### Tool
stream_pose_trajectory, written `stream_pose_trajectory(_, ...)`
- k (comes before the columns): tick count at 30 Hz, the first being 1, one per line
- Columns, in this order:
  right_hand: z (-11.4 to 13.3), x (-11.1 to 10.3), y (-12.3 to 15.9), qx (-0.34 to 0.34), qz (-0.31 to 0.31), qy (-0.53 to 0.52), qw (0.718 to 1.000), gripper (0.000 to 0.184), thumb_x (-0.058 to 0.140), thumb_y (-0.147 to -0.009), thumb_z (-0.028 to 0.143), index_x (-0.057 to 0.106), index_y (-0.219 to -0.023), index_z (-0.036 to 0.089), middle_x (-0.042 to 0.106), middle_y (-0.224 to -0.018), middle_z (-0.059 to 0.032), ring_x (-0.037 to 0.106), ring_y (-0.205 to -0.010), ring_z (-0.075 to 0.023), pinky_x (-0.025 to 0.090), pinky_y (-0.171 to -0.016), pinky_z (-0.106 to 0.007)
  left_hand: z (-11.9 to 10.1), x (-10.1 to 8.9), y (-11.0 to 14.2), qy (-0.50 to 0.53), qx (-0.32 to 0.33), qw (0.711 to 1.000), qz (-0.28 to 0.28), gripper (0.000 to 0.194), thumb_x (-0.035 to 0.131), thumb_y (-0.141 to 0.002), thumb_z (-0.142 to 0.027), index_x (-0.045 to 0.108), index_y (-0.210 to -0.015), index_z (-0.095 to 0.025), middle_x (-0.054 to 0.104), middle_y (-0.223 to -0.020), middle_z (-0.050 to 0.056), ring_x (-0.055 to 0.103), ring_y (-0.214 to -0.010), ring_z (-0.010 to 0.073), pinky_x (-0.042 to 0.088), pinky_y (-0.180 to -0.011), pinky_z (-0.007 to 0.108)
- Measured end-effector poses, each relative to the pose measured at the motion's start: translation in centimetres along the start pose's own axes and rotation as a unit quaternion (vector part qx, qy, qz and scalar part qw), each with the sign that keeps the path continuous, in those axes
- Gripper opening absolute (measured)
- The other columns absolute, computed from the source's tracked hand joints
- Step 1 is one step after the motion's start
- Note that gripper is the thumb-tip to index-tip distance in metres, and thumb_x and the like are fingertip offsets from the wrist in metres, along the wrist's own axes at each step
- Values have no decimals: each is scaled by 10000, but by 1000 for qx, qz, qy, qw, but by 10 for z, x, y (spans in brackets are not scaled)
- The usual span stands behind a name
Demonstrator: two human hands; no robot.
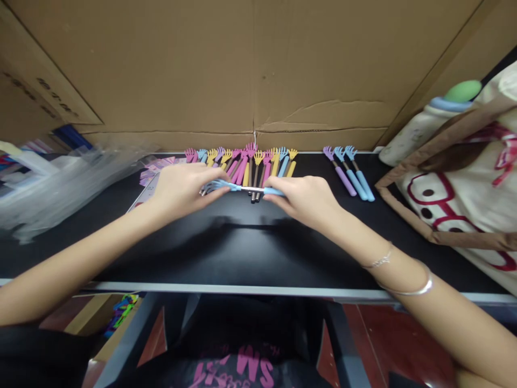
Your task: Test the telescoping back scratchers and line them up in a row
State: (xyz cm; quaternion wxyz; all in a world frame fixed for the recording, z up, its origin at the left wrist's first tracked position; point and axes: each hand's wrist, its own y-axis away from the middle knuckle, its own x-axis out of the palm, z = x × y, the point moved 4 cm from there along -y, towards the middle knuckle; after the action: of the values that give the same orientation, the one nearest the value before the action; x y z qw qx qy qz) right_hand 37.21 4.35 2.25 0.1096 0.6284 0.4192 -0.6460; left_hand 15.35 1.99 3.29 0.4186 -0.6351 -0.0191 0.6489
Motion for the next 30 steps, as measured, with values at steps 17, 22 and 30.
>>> stream_pose_trajectory(17,43,2,-21,-84,-93,171,977,448,275,-1042,346,632,-837,169,617,-654,-26,512,-617,-150,211,-601,-313,-30,6,-4,-181,139,967,-110,283,406,-979,-145,593,-771,-189,588,-655,19,548,-657,171,305,-588,317)
stream_pose_trajectory(22,-15,-6,7,-42,-57,203,977,536,227,-1034,453,619,-788,182,616,-659,-38,474,-613,-148,227,-609,-312,22,-7,25,-251,151,949,-119,270,440,-989,-231,584,-764,-198,578,-654,14,512,-648,169,284,-574,315)
stream_pose_trajectory(30,-134,-23,79,66,-25,271,960,650,217,-976,609,616,-662,204,588,-561,-61,463,-582,-154,275,-548,-281,119,-36,87,-339,183,910,-154,261,604,-909,-268,502,-677,-203,506,-545,-31,412,-589,150,271,-512,259)
